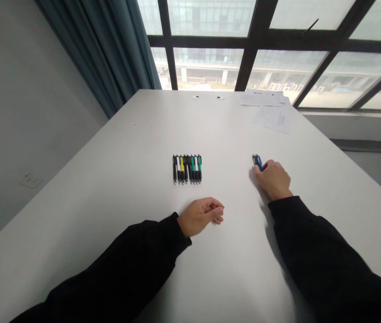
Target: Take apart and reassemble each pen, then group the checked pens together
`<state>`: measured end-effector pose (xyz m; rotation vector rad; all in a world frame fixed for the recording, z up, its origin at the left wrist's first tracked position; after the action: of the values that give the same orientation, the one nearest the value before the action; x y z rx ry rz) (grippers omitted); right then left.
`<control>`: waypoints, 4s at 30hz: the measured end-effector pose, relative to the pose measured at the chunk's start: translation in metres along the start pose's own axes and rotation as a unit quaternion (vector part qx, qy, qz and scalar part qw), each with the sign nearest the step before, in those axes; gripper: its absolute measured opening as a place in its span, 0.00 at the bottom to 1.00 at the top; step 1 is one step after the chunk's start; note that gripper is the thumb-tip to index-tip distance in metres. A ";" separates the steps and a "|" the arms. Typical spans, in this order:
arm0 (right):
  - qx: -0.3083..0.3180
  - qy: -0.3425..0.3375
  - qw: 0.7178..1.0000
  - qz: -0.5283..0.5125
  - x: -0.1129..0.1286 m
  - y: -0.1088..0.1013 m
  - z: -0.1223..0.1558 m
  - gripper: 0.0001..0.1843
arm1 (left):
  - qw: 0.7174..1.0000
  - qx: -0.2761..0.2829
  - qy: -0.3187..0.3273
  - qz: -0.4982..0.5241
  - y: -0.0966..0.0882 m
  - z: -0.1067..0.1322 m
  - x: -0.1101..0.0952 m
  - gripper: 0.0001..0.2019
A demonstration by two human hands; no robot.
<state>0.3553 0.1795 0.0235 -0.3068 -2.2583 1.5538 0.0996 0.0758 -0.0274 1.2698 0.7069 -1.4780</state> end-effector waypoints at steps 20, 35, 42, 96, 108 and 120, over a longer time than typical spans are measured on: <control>0.005 -0.300 0.910 -0.285 0.114 -0.025 0.075 0.15 | 0.993 0.105 0.020 -0.055 0.021 0.016 -0.012 0.12; 0.035 -0.433 0.848 -0.304 0.185 -0.016 0.110 0.25 | 0.979 0.160 0.064 -0.104 0.031 0.025 -0.015 0.07; 0.021 -0.412 0.870 -0.271 0.171 -0.019 0.105 0.13 | 0.981 0.153 0.059 -0.102 0.029 0.025 -0.016 0.05; 0.241 0.041 0.723 -0.646 0.041 0.006 0.104 0.12 | 0.963 -0.227 0.138 -0.036 -0.081 0.000 -0.042 0.11; 0.238 0.030 0.747 -0.620 0.046 -0.003 0.106 0.13 | 0.964 -0.234 0.126 -0.017 -0.084 -0.002 -0.037 0.14; 0.273 0.008 0.747 -0.606 0.046 0.003 0.110 0.16 | 0.962 -0.233 0.128 -0.061 -0.082 0.001 -0.041 0.17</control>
<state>0.2665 0.1048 -0.0053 1.0888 -1.2372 1.2420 0.0193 0.1128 -0.0029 1.0679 1.2439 -1.1554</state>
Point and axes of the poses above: each hand's wrist, its own z-axis away from the middle knuckle, its own y-axis out of the palm, x = y × z, the point moved 10 cm from there along -z, towards the middle knuckle, and after that the axes turned 11 degrees about -x, right-handed, at the moved point
